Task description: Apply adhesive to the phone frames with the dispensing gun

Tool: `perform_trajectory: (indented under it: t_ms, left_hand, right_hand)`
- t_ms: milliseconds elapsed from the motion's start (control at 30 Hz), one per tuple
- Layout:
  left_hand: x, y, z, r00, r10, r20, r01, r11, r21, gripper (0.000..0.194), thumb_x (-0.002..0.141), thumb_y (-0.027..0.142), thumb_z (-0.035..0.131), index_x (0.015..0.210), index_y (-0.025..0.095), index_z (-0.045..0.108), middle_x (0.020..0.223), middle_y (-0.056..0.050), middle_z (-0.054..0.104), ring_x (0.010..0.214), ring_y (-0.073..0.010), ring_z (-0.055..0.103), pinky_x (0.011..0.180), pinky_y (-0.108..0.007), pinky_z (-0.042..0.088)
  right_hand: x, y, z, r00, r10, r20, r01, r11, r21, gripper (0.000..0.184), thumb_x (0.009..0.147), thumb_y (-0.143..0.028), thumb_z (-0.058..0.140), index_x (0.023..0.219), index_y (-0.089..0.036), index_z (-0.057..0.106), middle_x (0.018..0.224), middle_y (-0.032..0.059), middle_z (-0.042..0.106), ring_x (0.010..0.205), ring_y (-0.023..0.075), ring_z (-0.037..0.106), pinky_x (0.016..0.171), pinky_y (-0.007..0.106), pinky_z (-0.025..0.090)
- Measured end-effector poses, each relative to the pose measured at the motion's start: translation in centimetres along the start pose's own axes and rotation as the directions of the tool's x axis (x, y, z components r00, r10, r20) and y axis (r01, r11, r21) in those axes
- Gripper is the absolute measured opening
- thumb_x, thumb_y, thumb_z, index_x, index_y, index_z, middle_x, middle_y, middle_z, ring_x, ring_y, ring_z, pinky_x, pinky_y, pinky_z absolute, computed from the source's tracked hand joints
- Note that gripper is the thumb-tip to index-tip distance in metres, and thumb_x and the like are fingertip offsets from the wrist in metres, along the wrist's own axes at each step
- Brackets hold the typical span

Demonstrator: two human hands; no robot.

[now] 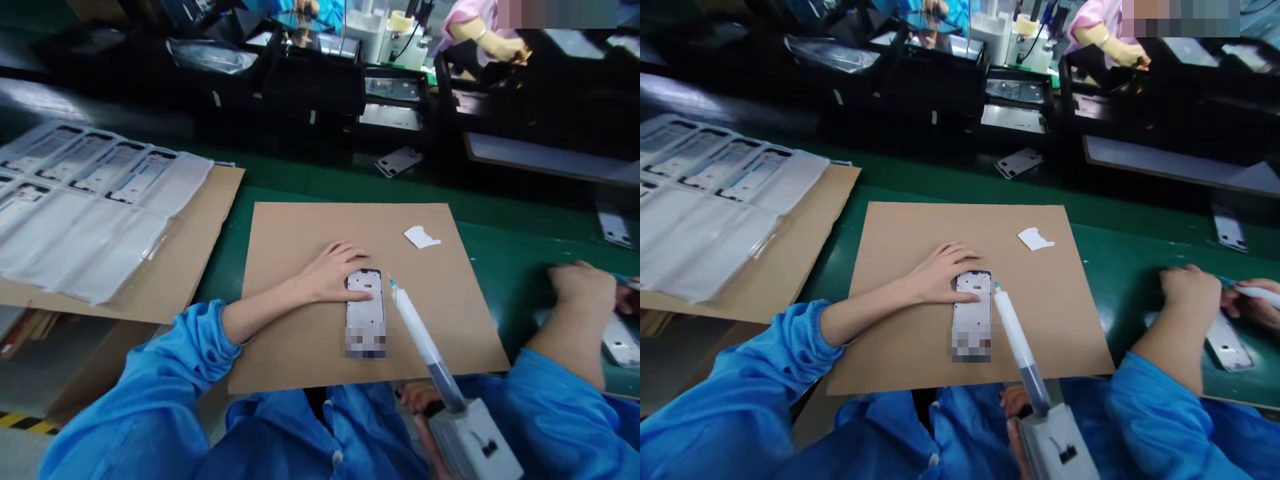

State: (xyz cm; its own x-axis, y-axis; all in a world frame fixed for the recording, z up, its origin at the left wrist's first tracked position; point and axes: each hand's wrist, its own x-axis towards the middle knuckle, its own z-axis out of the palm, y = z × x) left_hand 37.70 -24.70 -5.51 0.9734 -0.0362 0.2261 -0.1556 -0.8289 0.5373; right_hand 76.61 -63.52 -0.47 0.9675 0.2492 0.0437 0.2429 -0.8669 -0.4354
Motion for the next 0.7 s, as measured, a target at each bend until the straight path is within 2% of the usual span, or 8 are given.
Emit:
perform_trajectory:
  t_ms: [33, 100, 167, 233, 367, 533, 600, 700]
  left_hand:
    - [0.0, 0.0, -0.1, 0.999, 0.032, 0.011, -0.031, 0.999, -0.017, 0.064, 0.095, 0.07, 0.083, 0.145, 0.03, 0.074, 0.161, -0.009, 0.067, 0.153, -0.0357, 0.058, 0.139, -0.059, 0.032]
    - [0.0, -0.1, -0.2, 0.997, 0.071, 0.02, -0.07, 0.997, -0.037, 0.064, 0.093, 0.068, 0.085, 0.143, 0.03, 0.075, 0.161, -0.009, 0.067, 0.154, -0.0357, 0.058, 0.141, -0.061, 0.028]
    - [0.0, -0.1, -0.2, 0.996, 0.085, 0.013, -0.084, 0.996, -0.041, 0.063, 0.092, 0.068, 0.086, 0.139, 0.028, 0.075, 0.159, -0.01, 0.069, 0.153, -0.0355, 0.06, 0.141, -0.06, 0.03]
    - [0.0, 0.0, 0.0, 0.996, 0.084, -0.002, -0.084, 0.996, -0.031, 0.061, 0.09, 0.07, 0.087, 0.132, 0.026, 0.076, 0.154, -0.011, 0.071, 0.149, -0.0358, 0.062, 0.138, -0.059, 0.035]
    - [0.0, 0.3, 0.4, 0.997, 0.077, -0.027, -0.077, 0.997, 0.002, 0.065, 0.09, 0.076, 0.084, 0.123, 0.022, 0.075, 0.143, -0.014, 0.075, 0.14, -0.0369, 0.067, 0.131, -0.058, 0.045]
    - [-0.1, 0.5, 0.3, 0.995, 0.09, -0.043, -0.089, 0.995, 0.036, 0.058, 0.094, 0.07, 0.081, 0.123, 0.021, 0.072, 0.142, -0.015, 0.074, 0.137, -0.0369, 0.069, 0.128, -0.056, 0.046]
    - [-0.1, 0.5, 0.3, 0.994, 0.095, -0.046, -0.093, 0.995, 0.04, 0.055, 0.094, 0.067, 0.081, 0.122, 0.02, 0.072, 0.143, -0.015, 0.074, 0.137, -0.0366, 0.068, 0.127, -0.056, 0.046]
    - [-0.1, 0.5, 0.2, 0.994, 0.101, -0.038, -0.099, 0.994, 0.048, 0.055, 0.095, 0.068, 0.079, 0.121, 0.02, 0.072, 0.144, -0.016, 0.074, 0.137, -0.0365, 0.068, 0.128, -0.056, 0.046]
  right_hand:
    - [1.4, 0.9, 0.3, 1.0, 0.01, 0.012, -0.006, 0.961, -0.277, 0.054, 0.099, -0.012, 0.053, 0.046, -0.016, 0.043, 0.072, 0.0156, 0.061, 0.08, 0.0249, 0.07, 0.083, 0.04, 0.05]
    - [2.8, 3.0, 1.0, 0.993, 0.005, 0.114, 0.078, 0.7, -0.71, 0.041, 0.098, -0.013, 0.05, 0.061, -0.012, 0.067, 0.099, 0.0245, 0.07, 0.098, 0.0337, 0.073, 0.083, 0.041, 0.052]
    - [3.5, 5.2, 1.5, 0.978, -0.02, 0.209, 0.19, 0.506, -0.841, 0.039, 0.101, -0.016, 0.048, 0.085, -0.009, 0.082, 0.112, 0.0259, 0.071, 0.106, 0.0353, 0.071, 0.086, 0.041, 0.054]
    - [4.1, 7.2, 1.5, 0.968, -0.098, 0.233, 0.251, 0.471, -0.846, 0.04, 0.1, -0.018, 0.047, 0.087, -0.014, 0.084, 0.109, 0.0226, 0.072, 0.105, 0.0338, 0.069, 0.089, 0.042, 0.055]
    - [5.2, 9.6, 1.4, 0.937, -0.223, 0.268, 0.343, 0.456, -0.821, 0.042, 0.094, -0.02, 0.042, 0.068, -0.021, 0.075, 0.097, 0.0192, 0.071, 0.095, 0.0338, 0.065, 0.092, 0.05, 0.055]
    - [5.3, 8.5, 1.6, 0.936, -0.29, 0.199, 0.323, 0.484, -0.813, 0.033, 0.092, -0.025, 0.05, 0.08, -0.019, 0.079, 0.104, 0.0205, 0.071, 0.102, 0.0356, 0.063, 0.092, 0.048, 0.057]
    - [5.0, 7.0, 1.7, 0.885, -0.382, 0.267, 0.431, 0.451, -0.781, 0.027, 0.09, -0.023, 0.053, 0.079, -0.021, 0.078, 0.104, 0.0185, 0.071, 0.105, 0.0345, 0.063, 0.094, 0.048, 0.057]
    - [4.6, 4.2, 1.5, 0.765, -0.496, 0.41, 0.614, 0.372, -0.696, 0.024, 0.086, -0.015, 0.053, 0.075, -0.025, 0.072, 0.103, 0.0127, 0.071, 0.111, 0.0316, 0.064, 0.1, 0.047, 0.058]
